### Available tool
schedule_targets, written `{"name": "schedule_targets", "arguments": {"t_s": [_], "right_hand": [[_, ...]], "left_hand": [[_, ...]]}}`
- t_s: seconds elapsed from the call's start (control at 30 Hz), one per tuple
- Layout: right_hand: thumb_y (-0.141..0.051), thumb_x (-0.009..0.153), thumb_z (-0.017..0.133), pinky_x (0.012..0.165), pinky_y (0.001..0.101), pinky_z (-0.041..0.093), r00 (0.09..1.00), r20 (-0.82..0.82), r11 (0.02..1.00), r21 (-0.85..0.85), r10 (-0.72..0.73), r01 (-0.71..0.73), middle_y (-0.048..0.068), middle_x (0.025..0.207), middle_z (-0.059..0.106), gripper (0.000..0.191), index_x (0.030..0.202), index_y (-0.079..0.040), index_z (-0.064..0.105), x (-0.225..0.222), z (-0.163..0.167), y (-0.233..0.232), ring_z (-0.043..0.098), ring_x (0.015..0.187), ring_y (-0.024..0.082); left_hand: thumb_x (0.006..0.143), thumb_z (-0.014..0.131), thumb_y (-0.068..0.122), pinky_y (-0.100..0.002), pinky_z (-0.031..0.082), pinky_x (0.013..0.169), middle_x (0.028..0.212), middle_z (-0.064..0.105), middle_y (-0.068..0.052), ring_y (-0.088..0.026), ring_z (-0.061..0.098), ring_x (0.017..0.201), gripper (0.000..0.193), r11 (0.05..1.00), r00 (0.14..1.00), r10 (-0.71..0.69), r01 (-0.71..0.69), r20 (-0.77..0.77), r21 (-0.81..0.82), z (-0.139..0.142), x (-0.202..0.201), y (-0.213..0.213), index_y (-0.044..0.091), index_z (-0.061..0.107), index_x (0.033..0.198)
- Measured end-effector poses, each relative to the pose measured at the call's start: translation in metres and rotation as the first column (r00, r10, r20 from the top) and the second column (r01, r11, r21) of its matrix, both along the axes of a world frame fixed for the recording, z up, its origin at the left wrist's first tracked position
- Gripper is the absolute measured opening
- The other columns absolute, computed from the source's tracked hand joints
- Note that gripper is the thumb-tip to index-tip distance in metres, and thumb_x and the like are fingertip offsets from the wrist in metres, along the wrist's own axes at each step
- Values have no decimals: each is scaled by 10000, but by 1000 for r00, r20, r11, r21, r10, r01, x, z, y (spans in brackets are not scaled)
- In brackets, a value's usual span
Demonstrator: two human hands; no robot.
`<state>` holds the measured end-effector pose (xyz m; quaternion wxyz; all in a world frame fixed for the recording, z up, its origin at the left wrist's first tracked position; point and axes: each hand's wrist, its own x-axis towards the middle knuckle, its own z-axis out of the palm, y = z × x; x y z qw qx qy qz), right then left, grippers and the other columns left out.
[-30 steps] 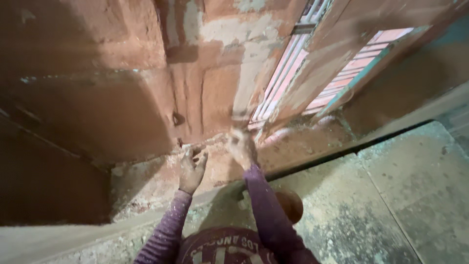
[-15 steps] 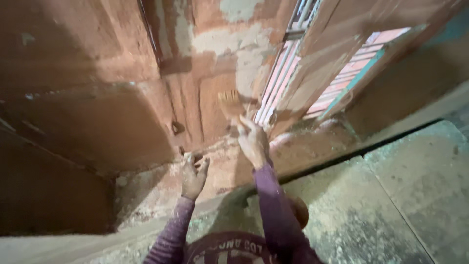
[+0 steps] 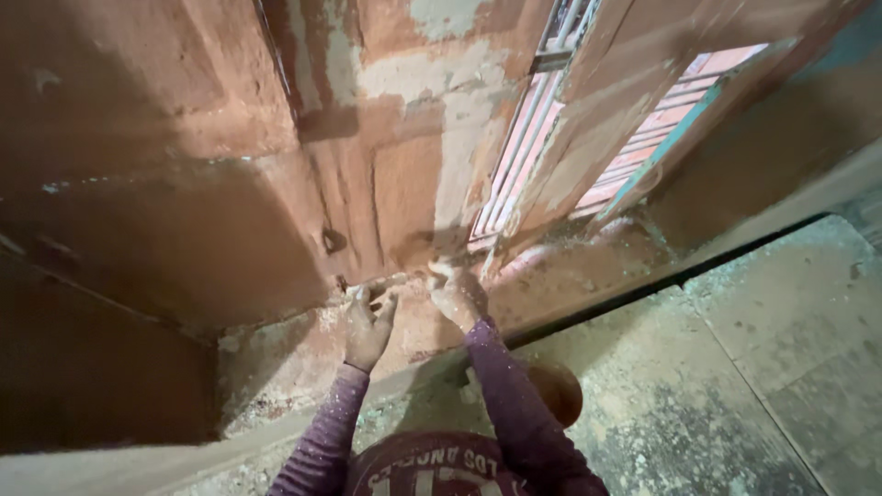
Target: The person paints a wooden door and window frame with a reddish-brown coating using a wide brush, dipping the brush into a bowl of coating on the floor between strokes and working across the frame panels and edges.
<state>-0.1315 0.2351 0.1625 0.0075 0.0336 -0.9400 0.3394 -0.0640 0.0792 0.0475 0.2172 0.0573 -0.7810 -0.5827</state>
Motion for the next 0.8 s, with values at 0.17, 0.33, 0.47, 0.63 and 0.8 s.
{"name": "schedule_targets", "arguments": {"t_s": [0.17, 0.33, 0.47, 0.63, 0.8], "right_hand": [[-161, 971, 624, 682, 316, 648, 964, -244, 700, -707, -110, -99, 103, 1268, 724, 377, 1339, -83, 635, 8, 33, 12, 730, 963, 188], [-221, 1023, 624, 877, 320, 599, 925, -353, 856, -514, -144, -62, 123, 1276, 730, 375, 1360, -59, 650, -10, -21, 9, 751, 1041, 197], [-195, 956, 625, 918, 373, 557, 967, -244, 994, -96, -78, 56, 163, 1122, 763, 318, 1223, -85, 756, -16, -131, -2, 715, 1058, 310], [-169, 969, 629, 966, 376, 532, 979, -182, 978, -203, -90, 52, 174, 1193, 742, 328, 1265, -58, 715, -11, -136, 1, 704, 1109, 309], [-123, 999, 642, 1013, 363, 516, 878, -438, 791, -599, -194, -124, 184, 1277, 725, 346, 1319, 8, 655, -15, -32, 1, 694, 1154, 275]], "left_hand": [[938, 690, 201, -364, 594, 849, 1131, 742, -89, -213, 719, 1060, 292, 1000, 998, 15, -15, 54, 10, 2, 1, -5, 35, 664, 1177], [955, 678, 193, -357, 586, 849, 1129, 739, -88, -208, 711, 1042, 266, 999, 1000, -18, 18, 14, 34, -4, 4, -7, 41, 664, 1173], [945, 685, 196, -353, 593, 836, 1106, 727, -101, -202, 714, 1013, 276, 1000, 1000, 7, -7, 28, 13, -10, 5, -13, 37, 659, 1170], [961, 705, 217, -354, 609, 837, 1081, 692, -141, -229, 711, 990, 257, 1000, 1000, 9, -9, 13, -15, -13, -6, -17, 14, 656, 1112], [943, 704, 209, -366, 587, 845, 1097, 742, -139, -239, 719, 996, 288, 999, 997, -35, 34, 73, 17, -25, -3, -16, 40, 688, 1176]]}}
